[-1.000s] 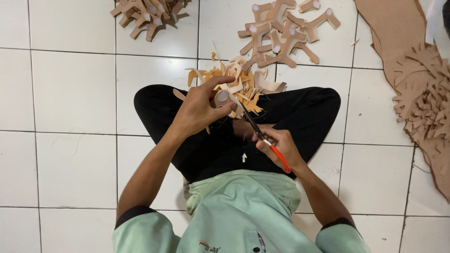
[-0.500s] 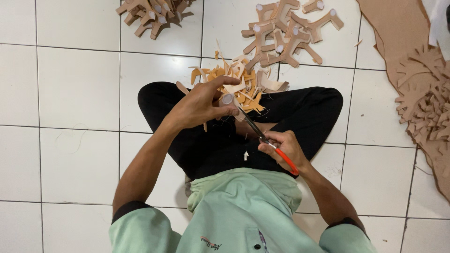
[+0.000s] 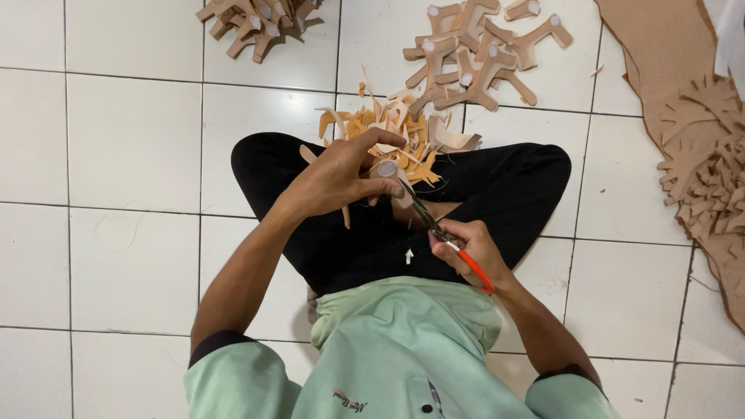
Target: The person sits on the floor and uses scissors to trim excess material from small, T-shaped craft parts. They handle the parts one at a time, cutting away thin strips and placing the finished pieces into a pile.
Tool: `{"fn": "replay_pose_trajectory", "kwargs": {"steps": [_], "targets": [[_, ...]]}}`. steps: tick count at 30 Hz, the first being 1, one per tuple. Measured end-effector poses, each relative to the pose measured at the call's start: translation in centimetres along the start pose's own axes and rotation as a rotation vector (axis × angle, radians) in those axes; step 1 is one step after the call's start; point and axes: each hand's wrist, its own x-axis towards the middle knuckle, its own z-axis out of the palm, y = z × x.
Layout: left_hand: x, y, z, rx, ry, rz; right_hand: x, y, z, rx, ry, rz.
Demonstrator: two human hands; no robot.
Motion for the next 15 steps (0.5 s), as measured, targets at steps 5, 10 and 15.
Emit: {"fn": "replay_pose_trajectory", "kwargs": {"steps": [5, 10, 15], "targets": [[-0.1, -1.3, 0.3, -0.010, 0.009, 0.029, -0.2, 0.4, 0.4, 0.027, 0.025, 0.009], [-0.9, -3.2, 1.1, -0.229, 0.140, 0.111, 0.0, 0.4, 0.5, 0.053, 0.047, 0.080], [-0.8, -4.3, 3.2, -0.403, 0.299, 0.135, 0.3, -0.2, 0.7, 0.232, -0.033, 0.055]]}}
